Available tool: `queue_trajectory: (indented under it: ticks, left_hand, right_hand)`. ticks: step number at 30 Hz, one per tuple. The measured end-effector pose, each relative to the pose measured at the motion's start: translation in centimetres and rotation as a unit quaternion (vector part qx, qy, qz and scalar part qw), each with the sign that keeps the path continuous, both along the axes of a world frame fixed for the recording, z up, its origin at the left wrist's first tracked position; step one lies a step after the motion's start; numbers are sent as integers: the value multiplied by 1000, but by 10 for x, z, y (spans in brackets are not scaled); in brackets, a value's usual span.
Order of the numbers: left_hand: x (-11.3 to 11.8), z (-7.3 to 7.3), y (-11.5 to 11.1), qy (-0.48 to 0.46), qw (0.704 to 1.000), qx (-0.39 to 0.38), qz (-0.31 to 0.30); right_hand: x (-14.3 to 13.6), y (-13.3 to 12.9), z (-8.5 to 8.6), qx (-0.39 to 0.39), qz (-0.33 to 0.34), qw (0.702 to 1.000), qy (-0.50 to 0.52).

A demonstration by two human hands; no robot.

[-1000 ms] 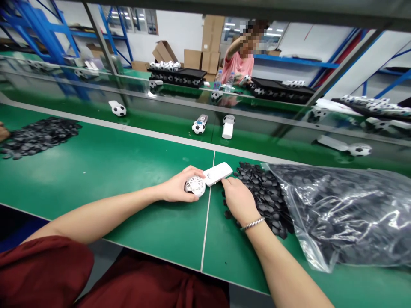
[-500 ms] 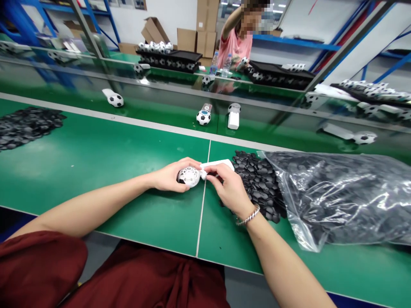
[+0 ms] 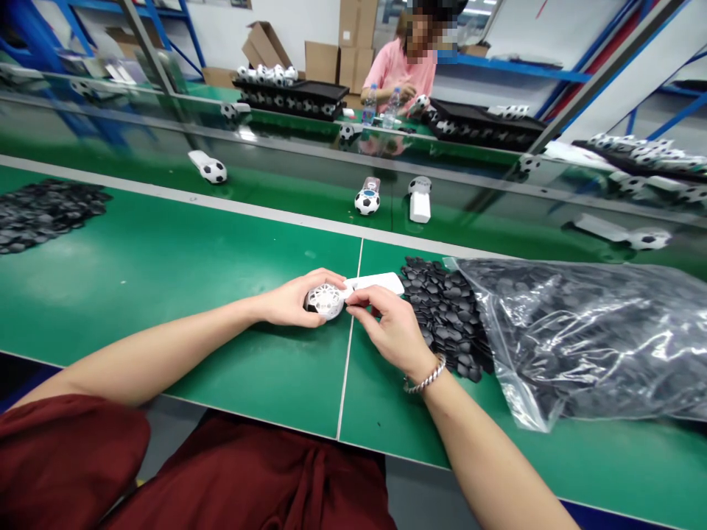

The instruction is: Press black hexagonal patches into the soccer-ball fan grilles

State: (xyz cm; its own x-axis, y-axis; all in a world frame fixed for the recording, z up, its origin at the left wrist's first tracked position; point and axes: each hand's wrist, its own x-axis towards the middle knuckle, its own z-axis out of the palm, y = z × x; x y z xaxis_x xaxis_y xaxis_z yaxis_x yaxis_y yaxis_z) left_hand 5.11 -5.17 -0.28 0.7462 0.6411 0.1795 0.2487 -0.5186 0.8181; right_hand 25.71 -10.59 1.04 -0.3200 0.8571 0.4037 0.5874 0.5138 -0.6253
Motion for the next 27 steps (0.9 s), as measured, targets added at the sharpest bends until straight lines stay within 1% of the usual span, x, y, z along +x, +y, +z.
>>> queue_trajectory:
  ticks: [7,12,19,24,27]
  left_hand:
    - [0,0,-1,0,1000,0,13]
    - [2,-5,-1,-19,999,10,29]
    - [4,-9,-3,-25,999,22,43]
    - [4,-9,-4,-17,998,27,46]
    - [4,-9,-4,-17,998,28,51]
  right_hand:
    - [-5,-1,-3,-72,23,996,45]
    - [-8,-2,-3,-85,32,994,52]
    - [-10,-1,-11,-153,22,983,94]
    - [-8,1,-15,-161,6,983,87]
    - [-9,1,-15,-180,-6,979,97]
